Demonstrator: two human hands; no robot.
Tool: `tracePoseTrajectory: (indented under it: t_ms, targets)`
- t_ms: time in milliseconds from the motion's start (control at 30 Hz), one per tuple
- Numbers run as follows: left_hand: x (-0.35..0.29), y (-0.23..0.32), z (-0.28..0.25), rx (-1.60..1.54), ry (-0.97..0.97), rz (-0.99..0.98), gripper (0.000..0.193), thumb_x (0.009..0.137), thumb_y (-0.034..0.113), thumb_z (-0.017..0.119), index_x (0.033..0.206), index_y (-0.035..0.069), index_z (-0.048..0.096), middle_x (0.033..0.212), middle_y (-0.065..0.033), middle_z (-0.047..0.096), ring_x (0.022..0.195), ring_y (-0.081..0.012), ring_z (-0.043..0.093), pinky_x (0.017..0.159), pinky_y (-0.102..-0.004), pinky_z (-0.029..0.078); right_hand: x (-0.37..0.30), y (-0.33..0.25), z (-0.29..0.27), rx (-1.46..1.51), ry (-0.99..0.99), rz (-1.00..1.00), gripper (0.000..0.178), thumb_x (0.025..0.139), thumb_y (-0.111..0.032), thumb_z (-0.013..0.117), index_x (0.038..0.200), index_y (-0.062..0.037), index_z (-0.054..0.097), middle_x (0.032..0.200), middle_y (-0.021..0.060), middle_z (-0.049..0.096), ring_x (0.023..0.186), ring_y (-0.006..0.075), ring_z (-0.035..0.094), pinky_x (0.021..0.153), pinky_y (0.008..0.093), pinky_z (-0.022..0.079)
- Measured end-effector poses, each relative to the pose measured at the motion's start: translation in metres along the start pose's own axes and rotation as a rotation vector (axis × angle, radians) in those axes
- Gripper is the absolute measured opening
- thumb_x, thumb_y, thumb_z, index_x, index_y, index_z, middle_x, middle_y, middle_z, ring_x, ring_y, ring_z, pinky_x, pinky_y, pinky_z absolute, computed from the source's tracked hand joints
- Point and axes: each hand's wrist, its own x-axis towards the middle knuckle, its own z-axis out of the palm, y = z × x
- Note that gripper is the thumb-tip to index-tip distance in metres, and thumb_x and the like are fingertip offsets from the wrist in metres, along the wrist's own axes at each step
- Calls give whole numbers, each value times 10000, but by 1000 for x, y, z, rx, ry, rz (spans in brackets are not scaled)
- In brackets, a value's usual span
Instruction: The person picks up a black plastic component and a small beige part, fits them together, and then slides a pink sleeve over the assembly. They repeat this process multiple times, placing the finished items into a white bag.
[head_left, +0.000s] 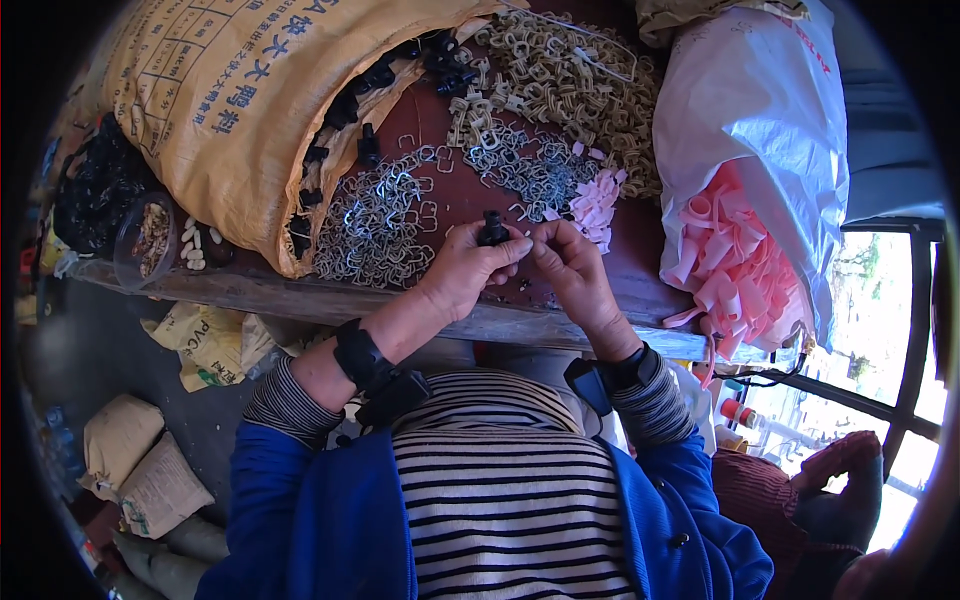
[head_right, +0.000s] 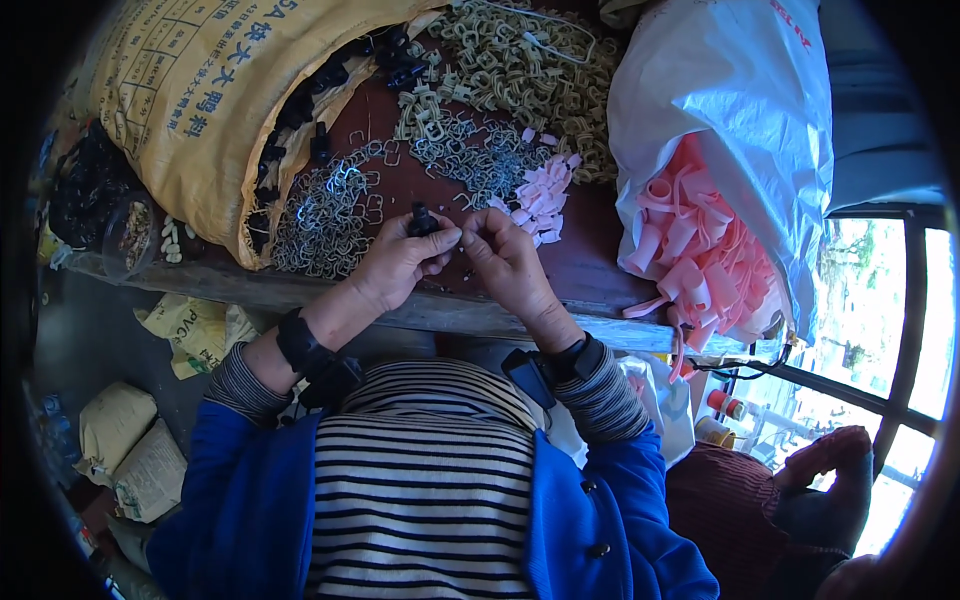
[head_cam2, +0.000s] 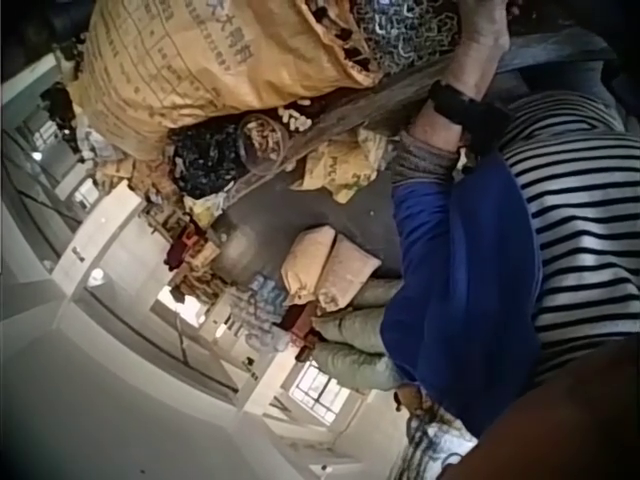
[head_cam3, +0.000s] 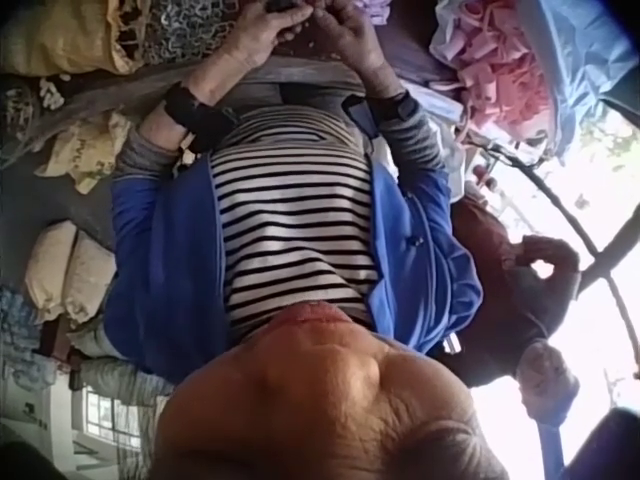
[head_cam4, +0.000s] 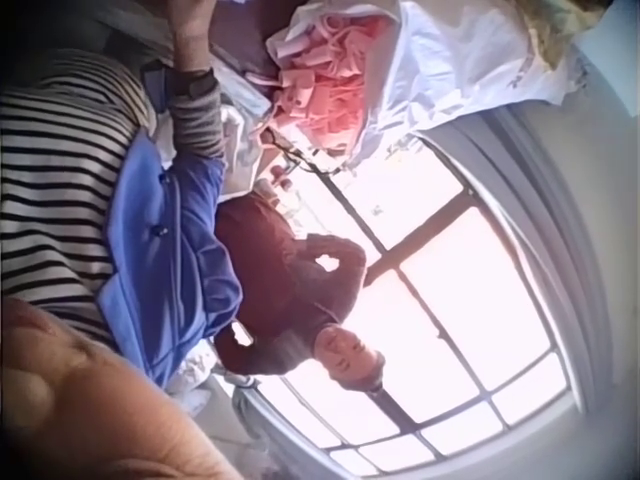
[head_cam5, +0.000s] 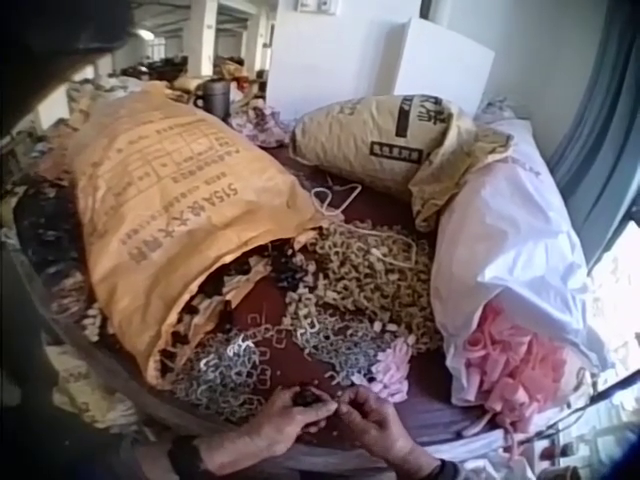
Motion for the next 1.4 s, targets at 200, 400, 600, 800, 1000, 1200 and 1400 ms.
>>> tracePoseTrajectory:
  t_ms: [200, 400, 600, 800, 1000, 1200, 1400]
  targets:
    - [2, 3, -2, 25, 13, -57, 94, 761, 134, 591, 820, 76, 548, 652, 16, 503, 562, -69, 461, 498, -187, 355, 3, -1, -4, -524, 32, -351, 64, 839, -86, 469, 820, -27, 453, 723, -16, 461, 633, 48, 409, 539, 182, 342]
    - [9, 5, -5, 88, 11, -25, 102, 761, 139, 594, 814, 65, 547, 656, 19, 508, 562, -64, 467, 497, -183, 363, 8, 2, -1, -81, -28, -24, 88, 837, -117, 483, 835, -33, 456, 653, -18, 445, 552, 57, 434, 485, 181, 379]
    - [15, 1, -4, 248, -13, 235, 104, 766, 127, 590, 804, 37, 554, 645, 15, 514, 558, -53, 473, 494, -182, 377, 10, 7, 0, 407, -8, 315, 84, 848, -131, 463, 840, -48, 469, 666, -32, 459, 549, 30, 382, 471, 162, 293]
    - [20, -2, -7, 492, 23, 295, 99, 773, 120, 581, 788, 26, 556, 621, 10, 517, 551, -49, 476, 490, -183, 382, 8, 13, -1, 212, -16, 199, 76, 846, -113, 466, 849, -37, 471, 667, -28, 458, 554, 29, 382, 482, 160, 311]
    - [19, 1, -7, 559, 14, 180, 140, 788, 168, 565, 841, 40, 544, 658, 8, 531, 563, -59, 489, 480, -180, 378, 7, 17, -5, -345, 62, -122, 74, 817, -78, 490, 828, -7, 470, 683, 14, 478, 609, 74, 434, 536, 200, 360]
    - [15, 7, -23, -23, -161, -138, 233, 804, 223, 534, 970, 64, 493, 812, -16, 541, 658, -90, 524, 548, -206, 420, 6, 6, -11, -378, 55, -113, 79, 759, -54, 537, 787, -2, 483, 721, 91, 497, 657, 182, 492, 607, 273, 400]
    - [9, 6, -19, -112, -189, -159, 278, 839, 222, 485, 1074, 77, 455, 903, -31, 529, 719, -105, 541, 614, -210, 427, 4, -3, -5, -591, 47, -289, 83, 725, -19, 544, 783, -8, 486, 810, 98, 488, 715, 217, 484, 640, 289, 396]
